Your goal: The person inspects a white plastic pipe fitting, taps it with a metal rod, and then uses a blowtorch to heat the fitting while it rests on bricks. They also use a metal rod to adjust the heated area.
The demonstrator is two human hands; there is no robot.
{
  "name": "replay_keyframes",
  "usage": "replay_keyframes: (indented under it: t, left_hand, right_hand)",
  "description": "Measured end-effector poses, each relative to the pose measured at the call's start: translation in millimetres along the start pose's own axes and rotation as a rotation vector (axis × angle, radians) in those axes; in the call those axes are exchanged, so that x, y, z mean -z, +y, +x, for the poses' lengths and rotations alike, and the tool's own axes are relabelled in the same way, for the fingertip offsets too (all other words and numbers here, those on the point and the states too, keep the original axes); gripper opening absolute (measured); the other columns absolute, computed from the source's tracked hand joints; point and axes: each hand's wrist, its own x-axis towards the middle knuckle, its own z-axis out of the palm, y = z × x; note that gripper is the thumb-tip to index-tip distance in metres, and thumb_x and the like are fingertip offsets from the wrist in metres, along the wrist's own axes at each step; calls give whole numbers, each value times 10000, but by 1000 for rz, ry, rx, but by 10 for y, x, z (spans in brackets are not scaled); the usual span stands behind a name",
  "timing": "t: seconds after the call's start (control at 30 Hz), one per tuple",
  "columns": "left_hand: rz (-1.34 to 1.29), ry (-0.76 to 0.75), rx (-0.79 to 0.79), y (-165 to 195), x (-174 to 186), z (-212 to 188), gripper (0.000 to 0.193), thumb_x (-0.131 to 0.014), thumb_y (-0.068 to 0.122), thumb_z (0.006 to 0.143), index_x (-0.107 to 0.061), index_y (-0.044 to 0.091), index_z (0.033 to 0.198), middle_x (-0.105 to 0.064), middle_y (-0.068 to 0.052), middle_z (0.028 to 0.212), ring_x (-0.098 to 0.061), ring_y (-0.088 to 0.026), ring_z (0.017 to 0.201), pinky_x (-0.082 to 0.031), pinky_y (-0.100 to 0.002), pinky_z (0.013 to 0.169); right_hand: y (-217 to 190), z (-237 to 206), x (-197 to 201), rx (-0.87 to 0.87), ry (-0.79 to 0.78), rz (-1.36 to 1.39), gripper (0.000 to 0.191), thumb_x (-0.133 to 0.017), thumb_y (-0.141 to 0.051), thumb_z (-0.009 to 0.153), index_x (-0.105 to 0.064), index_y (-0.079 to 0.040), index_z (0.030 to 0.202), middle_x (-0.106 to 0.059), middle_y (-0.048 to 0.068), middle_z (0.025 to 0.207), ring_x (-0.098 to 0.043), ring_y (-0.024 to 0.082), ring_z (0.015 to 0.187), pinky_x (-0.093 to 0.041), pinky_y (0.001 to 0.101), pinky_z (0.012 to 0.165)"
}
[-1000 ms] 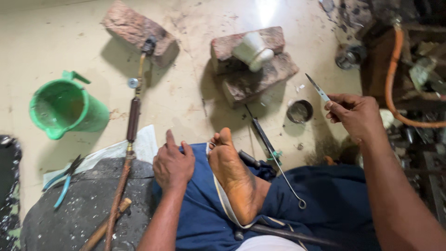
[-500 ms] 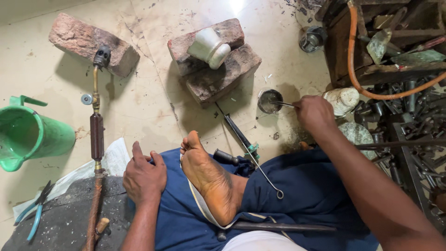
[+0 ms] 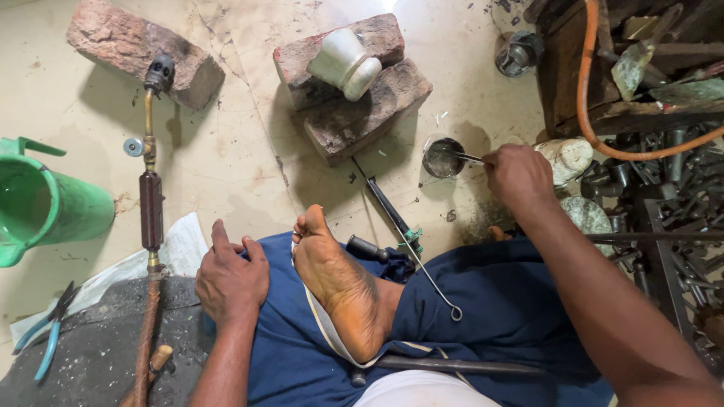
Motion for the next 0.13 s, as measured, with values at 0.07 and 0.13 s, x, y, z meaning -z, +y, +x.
replay_keyframes:
  t: [0.07, 0.13]
  left_hand:
    - [-4, 2, -7, 0, -5, -1, 575, -609, 325, 948, -535, 90, 1468, -752, -129, 968, -716, -376, 915, -540, -508, 845]
    - [-3, 0, -7, -1, -6, -3, 578, -608, 326, 950, -532, 84, 1470, -751, -130, 967, -716, -376, 911, -540, -509, 842]
  right_hand:
    - [19, 1, 18, 21, -1, -32, 210, -674, -171, 929, -834, -189, 1065, -745, 133, 993, -703, 349, 940, -567, 469, 865]
    - [24, 5, 5, 63, -19, -48, 216, -661, -146, 922, -837, -188, 1040, -755, 107, 1019, -707, 333, 970, -570, 458, 885]
